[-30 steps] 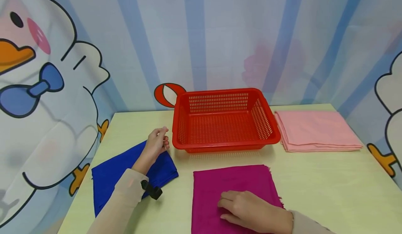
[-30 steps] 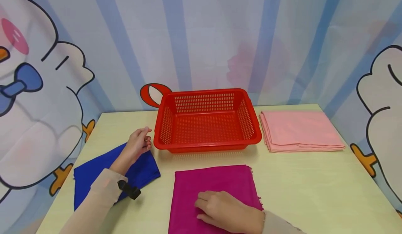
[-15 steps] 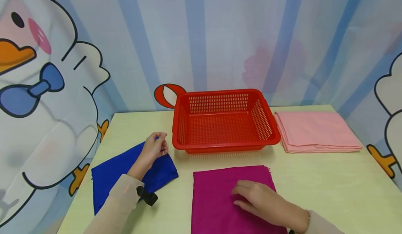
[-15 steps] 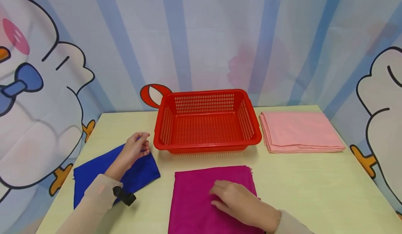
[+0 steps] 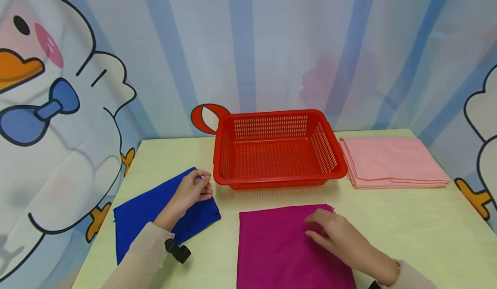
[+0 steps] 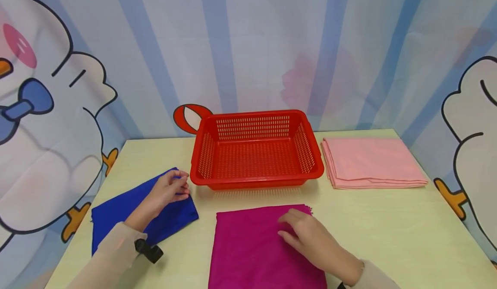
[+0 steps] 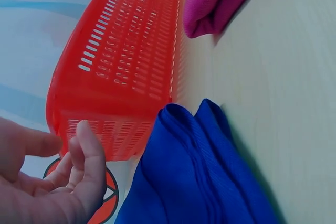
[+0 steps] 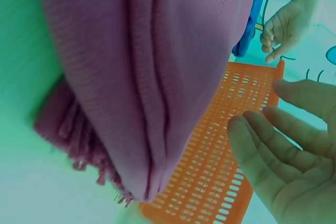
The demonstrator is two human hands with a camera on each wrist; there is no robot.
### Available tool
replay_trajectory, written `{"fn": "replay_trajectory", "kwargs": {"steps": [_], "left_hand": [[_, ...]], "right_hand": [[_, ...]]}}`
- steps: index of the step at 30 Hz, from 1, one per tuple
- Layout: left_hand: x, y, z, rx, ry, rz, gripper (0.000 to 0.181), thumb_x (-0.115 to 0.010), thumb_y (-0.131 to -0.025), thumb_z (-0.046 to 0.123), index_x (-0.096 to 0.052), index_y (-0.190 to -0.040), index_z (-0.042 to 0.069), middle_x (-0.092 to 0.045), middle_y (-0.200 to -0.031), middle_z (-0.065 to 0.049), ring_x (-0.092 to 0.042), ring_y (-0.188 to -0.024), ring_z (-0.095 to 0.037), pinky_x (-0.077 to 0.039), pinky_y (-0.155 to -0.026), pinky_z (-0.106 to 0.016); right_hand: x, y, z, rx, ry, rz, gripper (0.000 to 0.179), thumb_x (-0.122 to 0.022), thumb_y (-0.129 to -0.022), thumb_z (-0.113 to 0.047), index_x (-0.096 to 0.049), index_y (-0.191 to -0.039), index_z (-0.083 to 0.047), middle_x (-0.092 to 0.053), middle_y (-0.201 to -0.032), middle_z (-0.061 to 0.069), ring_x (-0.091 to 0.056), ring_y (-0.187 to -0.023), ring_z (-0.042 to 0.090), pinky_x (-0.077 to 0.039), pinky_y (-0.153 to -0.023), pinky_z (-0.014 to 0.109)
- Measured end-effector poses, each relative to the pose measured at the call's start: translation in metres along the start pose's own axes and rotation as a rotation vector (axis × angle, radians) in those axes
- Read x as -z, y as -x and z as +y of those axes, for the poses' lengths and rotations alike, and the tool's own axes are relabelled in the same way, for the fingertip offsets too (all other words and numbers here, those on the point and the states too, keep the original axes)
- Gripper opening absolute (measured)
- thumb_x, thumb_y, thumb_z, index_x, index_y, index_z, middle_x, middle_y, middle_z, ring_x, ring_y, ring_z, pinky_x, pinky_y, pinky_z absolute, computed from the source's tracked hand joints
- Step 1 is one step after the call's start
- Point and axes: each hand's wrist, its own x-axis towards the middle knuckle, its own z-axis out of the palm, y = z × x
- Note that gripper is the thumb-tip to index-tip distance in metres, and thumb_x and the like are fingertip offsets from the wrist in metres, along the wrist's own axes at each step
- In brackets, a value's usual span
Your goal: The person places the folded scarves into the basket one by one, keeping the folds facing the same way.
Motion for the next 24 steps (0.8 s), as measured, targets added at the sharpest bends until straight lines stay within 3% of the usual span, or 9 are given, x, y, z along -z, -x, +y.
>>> {"fn": "replay_trajectory", "kwargs": {"steps": [11, 17, 24], "left_hand": [[-0.006, 0.020, -0.002, -0.059, -0.086, -0.084, 0.030, -0.053, -0.104, 0.011, -0.049, -0.126, -0.009, -0.064, -0.101, -0.027, -0.068, -0.080, -0.022, -0.060, -0.074, -0.034], [-0.007, 0.026, -0.008, -0.056, -0.098, -0.135, 0.031, -0.053, -0.104, 0.010, -0.054, -0.124, -0.013, -0.064, -0.104, -0.028, -0.067, -0.082, -0.025, -0.060, -0.073, -0.031], [-0.010, 0.034, -0.013, -0.077, -0.084, -0.243, 0.033, -0.053, -0.104, 0.011, -0.054, -0.124, -0.016, -0.063, -0.103, -0.028, -0.068, -0.086, -0.033, -0.060, -0.073, -0.034]], "right_hand": [[0.016, 0.006, 0.010, -0.269, -0.086, 0.014, 0.017, -0.077, -0.085, -0.004, -0.070, -0.101, -0.003, -0.068, -0.090, -0.004, -0.062, -0.073, 0.004, -0.055, -0.061, 0.026], [0.024, 0.009, 0.016, -0.343, -0.103, 0.017, 0.021, -0.077, -0.085, -0.003, -0.071, -0.104, 0.001, -0.070, -0.090, -0.002, -0.063, -0.073, 0.006, -0.055, -0.059, 0.023], [0.025, 0.013, 0.024, -0.383, -0.105, 0.045, 0.023, -0.079, -0.083, -0.003, -0.072, -0.104, 0.003, -0.070, -0.084, -0.003, -0.064, -0.071, 0.007, -0.054, -0.057, 0.022]]}}
